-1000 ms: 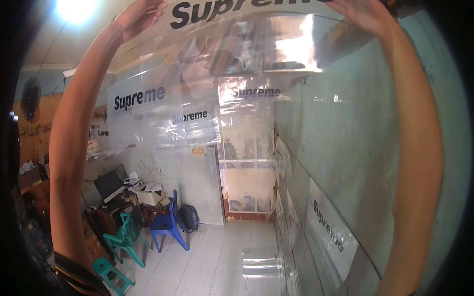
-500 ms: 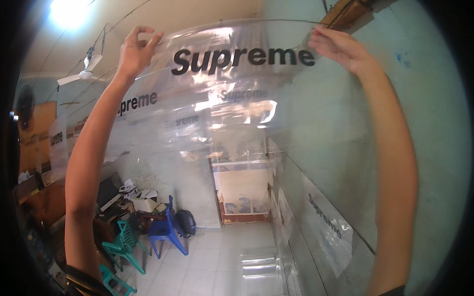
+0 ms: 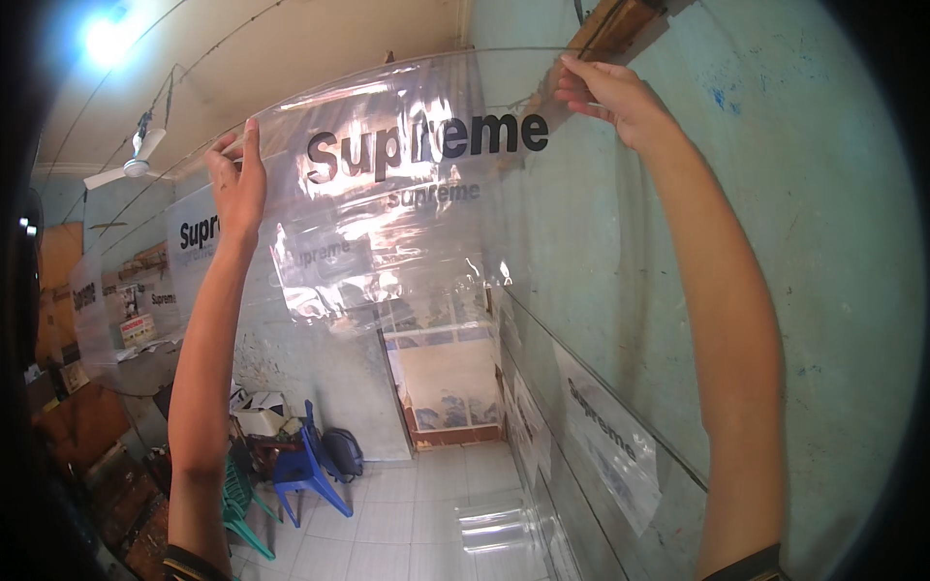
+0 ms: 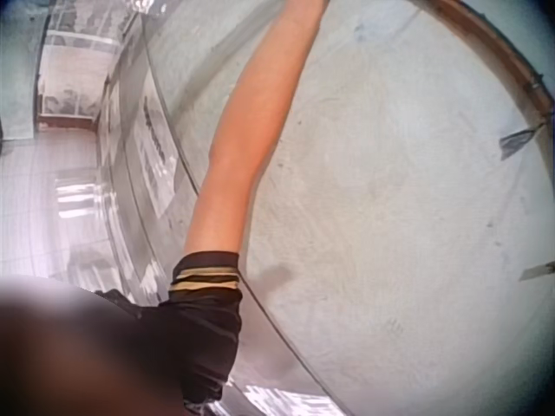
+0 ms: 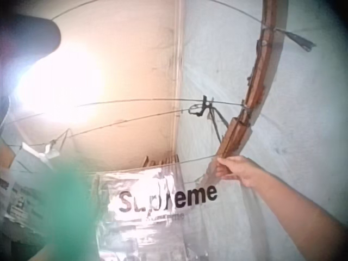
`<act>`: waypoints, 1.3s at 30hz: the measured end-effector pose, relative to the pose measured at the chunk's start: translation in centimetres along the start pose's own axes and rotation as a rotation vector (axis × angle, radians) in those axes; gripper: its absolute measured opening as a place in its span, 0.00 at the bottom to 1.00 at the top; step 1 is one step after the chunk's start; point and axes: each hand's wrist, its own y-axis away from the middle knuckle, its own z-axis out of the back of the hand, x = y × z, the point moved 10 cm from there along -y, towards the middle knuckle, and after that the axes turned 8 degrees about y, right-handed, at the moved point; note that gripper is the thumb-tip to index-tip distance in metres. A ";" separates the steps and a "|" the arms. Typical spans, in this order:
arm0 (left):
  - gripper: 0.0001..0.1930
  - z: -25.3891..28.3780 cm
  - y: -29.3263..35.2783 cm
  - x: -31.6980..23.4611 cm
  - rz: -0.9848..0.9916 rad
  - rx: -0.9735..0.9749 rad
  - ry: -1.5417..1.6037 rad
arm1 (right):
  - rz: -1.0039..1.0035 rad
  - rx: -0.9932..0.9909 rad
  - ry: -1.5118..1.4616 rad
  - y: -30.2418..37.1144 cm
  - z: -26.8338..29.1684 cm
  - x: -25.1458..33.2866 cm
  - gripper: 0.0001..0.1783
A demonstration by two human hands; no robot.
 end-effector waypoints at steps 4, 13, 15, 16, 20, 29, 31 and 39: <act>0.28 -2.7 1.9 1.9 0.303 0.306 0.242 | 0.020 -0.325 0.238 0.4 2.1 0.1 0.33; 0.27 -1.7 4.7 2.0 0.396 0.430 0.394 | 0.199 -0.867 0.309 5.7 3.1 3.4 0.36; 0.27 -0.6 6.8 2.3 0.424 0.476 0.404 | 0.179 -0.864 0.154 7.9 3.2 3.4 0.34; 0.27 0.0 8.2 2.6 0.456 0.496 0.409 | 0.169 -0.861 0.076 9.3 3.1 3.3 0.33; 0.24 3.0 13.7 3.2 0.538 0.577 0.365 | 0.265 -0.912 -0.092 16.4 0.9 3.5 0.27; 0.22 9.0 23.1 4.4 0.852 0.685 0.508 | 0.252 -0.850 -0.207 33.5 -7.4 -2.7 0.11; 0.23 11.6 24.6 4.7 0.830 0.651 0.484 | 0.316 -0.717 -0.216 36.8 -11.5 -2.8 0.12; 0.14 35.9 41.8 11.0 1.088 0.743 0.167 | -0.202 -0.612 -0.428 35.3 -14.4 -9.9 0.12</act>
